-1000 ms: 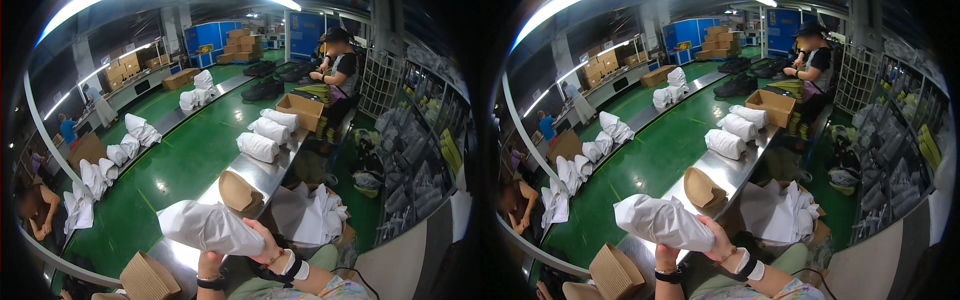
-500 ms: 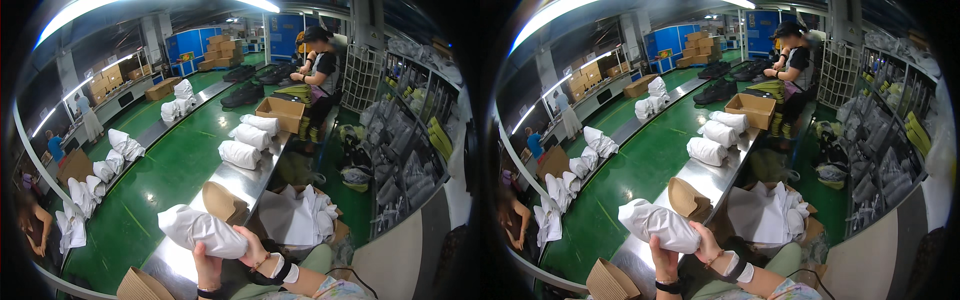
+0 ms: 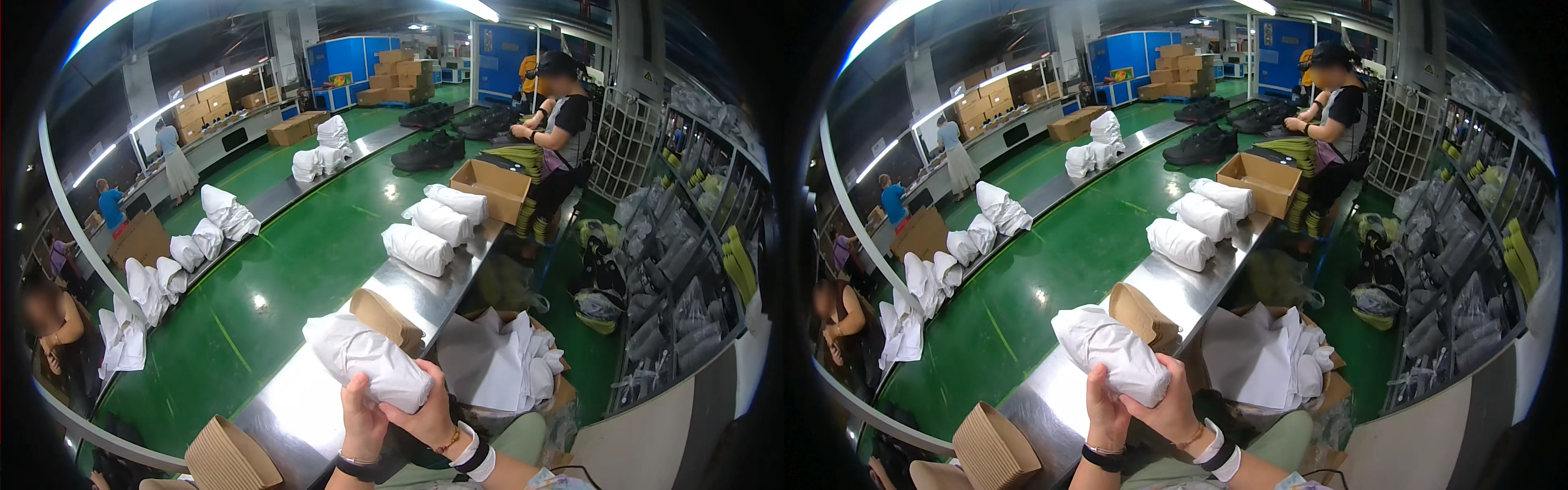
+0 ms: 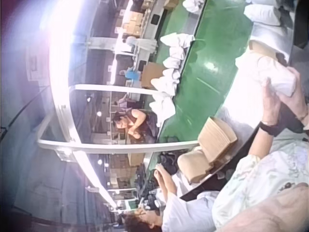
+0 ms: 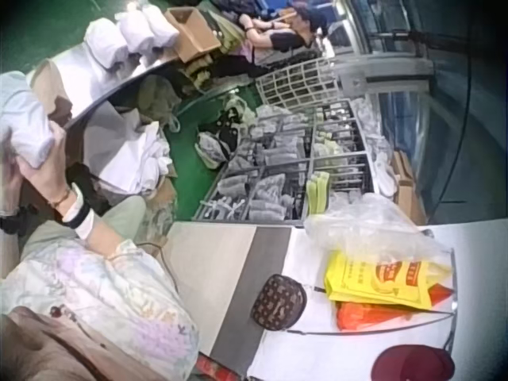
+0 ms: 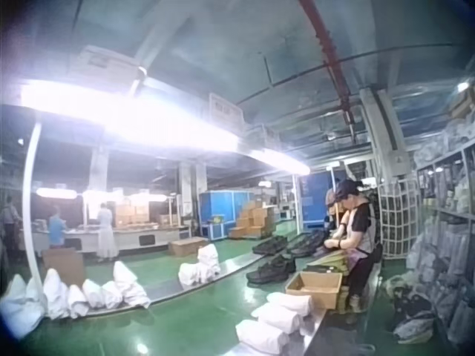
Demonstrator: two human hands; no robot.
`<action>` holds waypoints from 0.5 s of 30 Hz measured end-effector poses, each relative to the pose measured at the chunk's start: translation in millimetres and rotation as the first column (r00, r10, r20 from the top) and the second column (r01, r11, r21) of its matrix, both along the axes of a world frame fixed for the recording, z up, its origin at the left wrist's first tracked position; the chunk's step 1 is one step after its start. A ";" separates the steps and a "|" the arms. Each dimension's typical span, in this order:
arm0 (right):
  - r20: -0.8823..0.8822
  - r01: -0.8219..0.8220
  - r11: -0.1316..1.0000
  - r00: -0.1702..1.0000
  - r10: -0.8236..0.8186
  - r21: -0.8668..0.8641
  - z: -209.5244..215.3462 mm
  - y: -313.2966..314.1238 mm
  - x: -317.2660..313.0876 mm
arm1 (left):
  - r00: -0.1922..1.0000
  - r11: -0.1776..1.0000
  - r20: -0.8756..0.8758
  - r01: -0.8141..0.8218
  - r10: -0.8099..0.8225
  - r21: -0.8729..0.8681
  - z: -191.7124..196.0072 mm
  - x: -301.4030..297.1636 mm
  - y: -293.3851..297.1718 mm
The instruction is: Wrapping black shoes in protective paper and arranging them for packaging.
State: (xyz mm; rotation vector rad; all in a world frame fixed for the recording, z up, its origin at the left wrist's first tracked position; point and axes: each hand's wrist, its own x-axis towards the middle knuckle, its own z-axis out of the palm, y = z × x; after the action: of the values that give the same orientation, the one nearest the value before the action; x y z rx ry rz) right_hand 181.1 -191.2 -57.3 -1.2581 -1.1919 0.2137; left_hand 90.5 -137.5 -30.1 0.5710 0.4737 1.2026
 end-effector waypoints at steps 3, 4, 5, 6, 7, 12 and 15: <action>-0.050 -0.018 1.000 0.999 0.018 -0.006 -0.1 -4.0 2.2 | 0.999 0.999 0.007 -0.035 0.035 0.040 5.0 0.4 4.6; -0.076 -0.023 1.000 0.997 0.024 0.004 1.6 -6.7 2.4 | 0.925 0.941 -0.207 -0.284 0.320 0.187 9.7 2.0 8.0; -0.074 -0.016 1.000 0.997 0.016 0.002 4.5 -9.9 5.8 | 0.732 0.805 -0.354 -0.461 0.582 0.373 12.2 4.2 11.5; -0.038 -0.075 0.997 0.997 0.074 -0.021 8.0 -13.4 9.9 | 0.665 0.754 -0.384 -0.447 0.640 0.482 10.3 -5.0 19.4; -0.005 -0.131 0.990 0.991 0.131 -0.046 9.6 -15.6 14.6 | 0.594 0.695 -0.402 -0.418 0.697 0.585 8.4 -12.6 26.9; 0.015 -0.277 0.960 0.961 0.277 0.035 6.6 -5.4 37.6 | 0.959 0.938 -0.121 -0.218 0.258 0.270 14.1 -20.7 39.9; 0.052 -0.246 0.969 0.968 0.244 0.026 9.6 3.5 40.1 | 0.972 0.977 0.115 -0.211 0.206 0.029 16.9 -11.5 43.3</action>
State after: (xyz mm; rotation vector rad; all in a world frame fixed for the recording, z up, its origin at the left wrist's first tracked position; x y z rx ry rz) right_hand 221.2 -187.7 -47.7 -1.0912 -1.3883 0.3461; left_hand 79.0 -94.1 -13.3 0.4950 0.4219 1.4401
